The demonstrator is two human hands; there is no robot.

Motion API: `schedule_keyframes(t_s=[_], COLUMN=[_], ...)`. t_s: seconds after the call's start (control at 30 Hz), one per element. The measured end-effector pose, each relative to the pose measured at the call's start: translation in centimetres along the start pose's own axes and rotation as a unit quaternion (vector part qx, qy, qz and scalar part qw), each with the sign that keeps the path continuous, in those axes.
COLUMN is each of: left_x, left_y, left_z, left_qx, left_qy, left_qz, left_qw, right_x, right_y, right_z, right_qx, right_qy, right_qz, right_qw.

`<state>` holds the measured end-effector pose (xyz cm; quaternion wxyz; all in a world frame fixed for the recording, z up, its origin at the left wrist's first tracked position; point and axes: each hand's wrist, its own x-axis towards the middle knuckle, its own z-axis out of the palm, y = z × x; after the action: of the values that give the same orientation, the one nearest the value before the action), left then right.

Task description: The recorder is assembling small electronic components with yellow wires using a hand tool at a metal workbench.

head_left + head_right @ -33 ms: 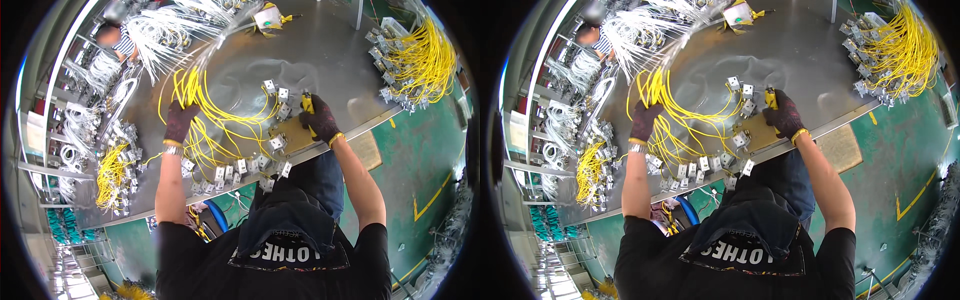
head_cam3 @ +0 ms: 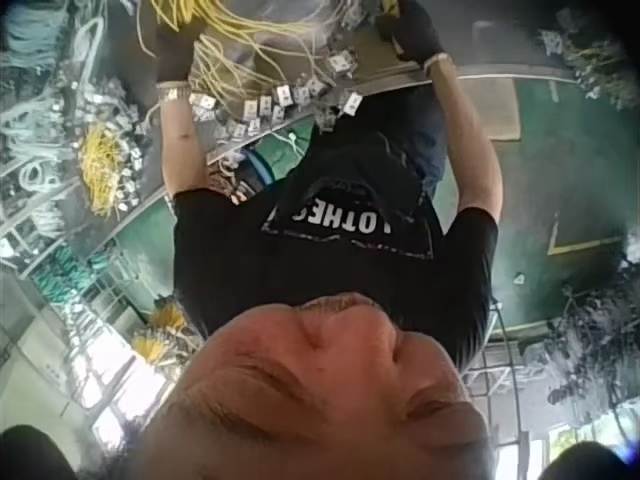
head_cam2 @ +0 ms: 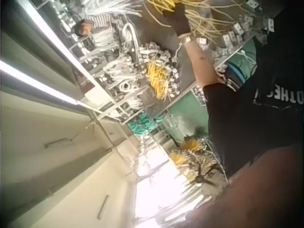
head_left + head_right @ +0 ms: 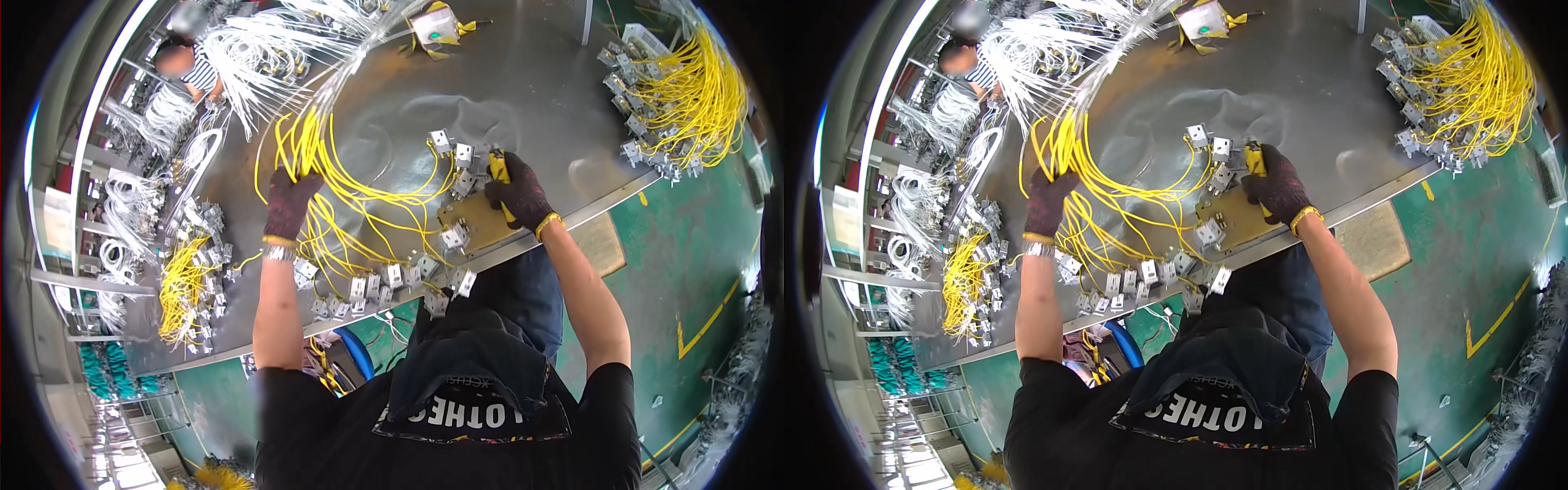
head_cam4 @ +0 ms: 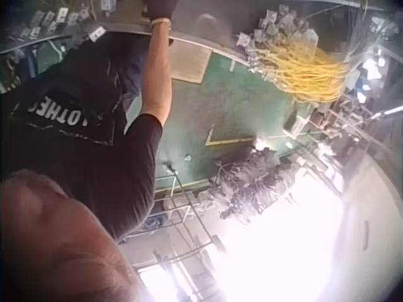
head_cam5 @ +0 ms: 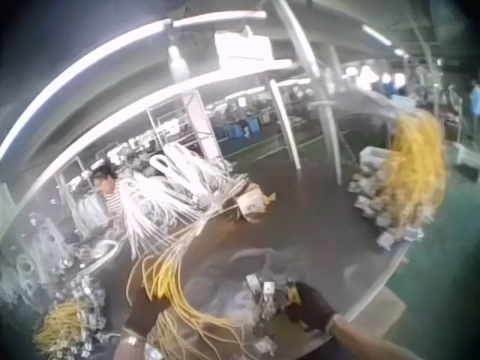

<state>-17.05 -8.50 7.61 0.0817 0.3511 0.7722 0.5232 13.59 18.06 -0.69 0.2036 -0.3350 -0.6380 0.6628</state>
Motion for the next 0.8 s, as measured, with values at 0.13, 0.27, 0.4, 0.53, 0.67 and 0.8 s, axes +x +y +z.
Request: schedule_keyframes(t_s=[0.13, 0.27, 0.4, 0.53, 0.67, 0.8], left_x=[-1.8, -2.7, -3.4, -4.9, -5.0, -5.2], left_y=[2.8, 3.6, 1.8, 0.7, 1.8, 1.0], left_z=[-0.6, -0.1, -1.5, -2.8, -2.6, -3.6], left_qx=[-0.04, -0.074, -0.058, -0.087, -0.098, -0.096], left_qy=[-0.028, -0.024, 0.005, 0.061, 0.041, 0.048], left_qz=[0.001, 0.012, 0.02, 0.05, -0.014, 0.025], left_qw=[0.999, 0.997, 0.998, 0.993, 0.994, 0.994], right_x=[1.3, 2.6, 1.3, 1.3, 1.8, 1.2], right_y=[-1.5, 0.0, 0.0, -0.1, 2.7, 2.9], right_z=[0.3, -0.4, -0.4, -1.2, -1.8, -1.9], right_qx=[-0.046, 0.028, 0.121, 0.12, 0.111, 0.076], right_qy=[-0.096, -0.165, -0.151, -0.169, -0.173, -0.158], right_qz=[0.055, 0.026, 0.009, -0.023, -0.146, -0.194], right_qw=[0.993, 0.986, 0.981, 0.978, 0.968, 0.965])
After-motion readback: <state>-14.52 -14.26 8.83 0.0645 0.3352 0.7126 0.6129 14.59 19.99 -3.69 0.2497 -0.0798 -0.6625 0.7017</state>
